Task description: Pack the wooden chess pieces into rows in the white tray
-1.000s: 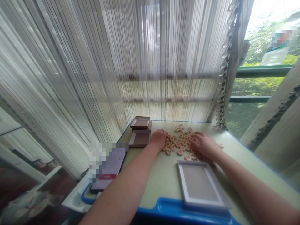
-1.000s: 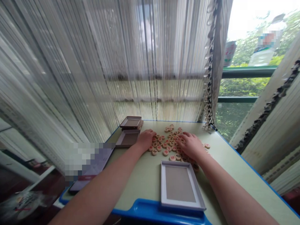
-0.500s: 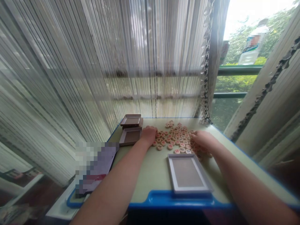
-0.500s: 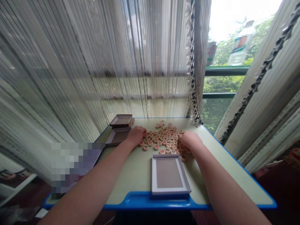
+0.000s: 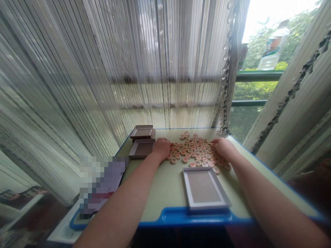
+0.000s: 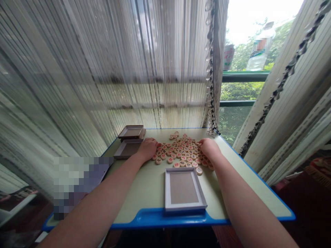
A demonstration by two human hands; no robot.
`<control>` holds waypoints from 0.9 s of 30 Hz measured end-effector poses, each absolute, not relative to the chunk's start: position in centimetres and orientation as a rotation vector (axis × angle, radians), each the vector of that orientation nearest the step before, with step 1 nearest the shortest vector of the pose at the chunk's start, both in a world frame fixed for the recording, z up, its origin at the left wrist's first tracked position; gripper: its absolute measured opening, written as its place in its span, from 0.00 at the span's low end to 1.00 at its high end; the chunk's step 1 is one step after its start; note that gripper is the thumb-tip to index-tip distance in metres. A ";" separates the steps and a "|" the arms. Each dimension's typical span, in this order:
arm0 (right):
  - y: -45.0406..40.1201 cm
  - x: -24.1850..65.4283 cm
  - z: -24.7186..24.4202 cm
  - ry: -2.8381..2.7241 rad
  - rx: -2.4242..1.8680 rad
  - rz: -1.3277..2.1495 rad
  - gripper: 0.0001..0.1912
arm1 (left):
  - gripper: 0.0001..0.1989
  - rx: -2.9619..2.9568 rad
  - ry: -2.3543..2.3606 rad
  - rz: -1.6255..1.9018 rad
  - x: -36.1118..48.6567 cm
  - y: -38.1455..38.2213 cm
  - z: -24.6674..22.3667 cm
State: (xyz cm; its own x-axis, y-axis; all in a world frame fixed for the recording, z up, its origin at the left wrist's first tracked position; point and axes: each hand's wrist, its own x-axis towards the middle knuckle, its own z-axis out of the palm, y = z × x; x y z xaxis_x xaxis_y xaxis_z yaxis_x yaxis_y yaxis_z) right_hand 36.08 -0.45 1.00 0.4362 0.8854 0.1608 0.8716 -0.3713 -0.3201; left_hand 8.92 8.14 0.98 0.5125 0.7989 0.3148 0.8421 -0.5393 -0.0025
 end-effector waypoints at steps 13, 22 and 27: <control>-0.6 35.7 1.3 -1.426 -2.327 0.062 0.17 | 0.18 -2.562 -1.513 -0.366 8.8 7.7 1.1; -0.6 35.7 1.3 -1.455 -2.326 0.051 0.17 | 0.15 -2.577 -1.641 -0.403 8.8 8.2 1.1; -0.6 35.7 1.2 -1.450 -2.326 0.039 0.16 | 0.21 -2.620 -1.594 -0.465 8.6 8.3 0.9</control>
State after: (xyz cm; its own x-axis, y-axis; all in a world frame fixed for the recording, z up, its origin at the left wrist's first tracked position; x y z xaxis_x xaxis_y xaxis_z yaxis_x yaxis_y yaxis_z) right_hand 35.72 -0.55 1.23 0.4619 0.8678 0.1831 0.8568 -0.3833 -0.3448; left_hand 8.57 8.35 0.89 0.4273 0.8618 0.2734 0.8737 -0.4713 0.1204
